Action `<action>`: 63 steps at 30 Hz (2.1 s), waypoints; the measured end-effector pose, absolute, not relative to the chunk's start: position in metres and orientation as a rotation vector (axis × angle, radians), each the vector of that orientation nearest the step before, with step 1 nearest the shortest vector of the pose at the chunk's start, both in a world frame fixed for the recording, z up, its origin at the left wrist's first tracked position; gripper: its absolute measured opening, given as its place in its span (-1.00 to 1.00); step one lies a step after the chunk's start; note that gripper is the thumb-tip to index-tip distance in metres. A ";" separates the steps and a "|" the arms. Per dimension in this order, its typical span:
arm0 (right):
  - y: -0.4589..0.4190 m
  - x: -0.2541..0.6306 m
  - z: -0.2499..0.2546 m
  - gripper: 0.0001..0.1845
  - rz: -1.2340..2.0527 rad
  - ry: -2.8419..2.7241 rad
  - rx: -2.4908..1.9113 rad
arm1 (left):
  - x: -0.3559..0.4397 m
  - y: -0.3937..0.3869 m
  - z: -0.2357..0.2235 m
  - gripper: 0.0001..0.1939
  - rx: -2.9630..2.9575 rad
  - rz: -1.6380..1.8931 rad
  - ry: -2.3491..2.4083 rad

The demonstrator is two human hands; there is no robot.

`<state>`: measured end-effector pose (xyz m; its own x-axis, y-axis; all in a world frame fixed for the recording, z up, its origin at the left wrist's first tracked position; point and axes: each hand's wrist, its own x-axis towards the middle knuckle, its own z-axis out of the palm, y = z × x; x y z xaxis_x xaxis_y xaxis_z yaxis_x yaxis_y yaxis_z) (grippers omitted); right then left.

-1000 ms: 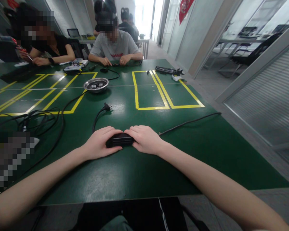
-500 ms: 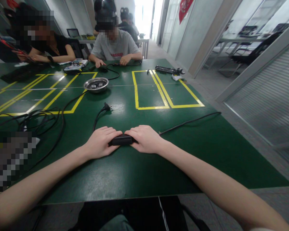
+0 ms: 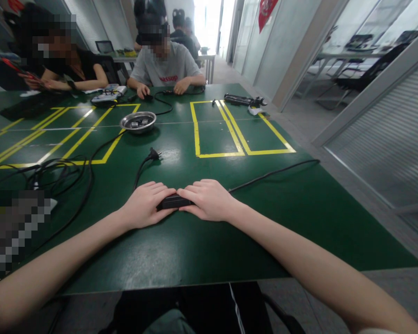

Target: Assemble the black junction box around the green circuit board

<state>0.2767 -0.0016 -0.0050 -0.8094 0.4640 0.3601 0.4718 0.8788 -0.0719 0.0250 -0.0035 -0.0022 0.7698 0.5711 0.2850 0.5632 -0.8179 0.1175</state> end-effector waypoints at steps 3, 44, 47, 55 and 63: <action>-0.002 0.276 -0.005 -0.63 -0.017 -2.667 -0.715 | 0.024 -0.004 -0.001 -0.53 2.983 0.528 0.939; -0.001 0.278 -0.010 -0.74 0.134 -2.450 -0.734 | 0.022 -0.005 -0.007 -0.73 2.648 0.849 0.970; -0.002 0.277 -0.009 -0.72 0.120 -2.448 -0.763 | 0.020 -0.004 -0.006 -0.69 2.689 0.867 0.956; -0.004 0.274 -0.011 -0.71 0.065 -2.419 -0.763 | 0.020 -0.003 -0.006 -0.63 2.697 0.931 0.939; -0.003 0.277 -0.008 -0.73 0.176 -2.467 -0.767 | 0.020 -0.005 -0.004 -0.60 2.700 0.914 0.973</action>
<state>0.2771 -0.0026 -0.0085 -0.6888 0.5582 0.4626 0.4867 0.8289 -0.2756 0.0204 -0.0054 -0.0045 0.6088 0.6156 0.5004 0.5374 -0.7840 0.3107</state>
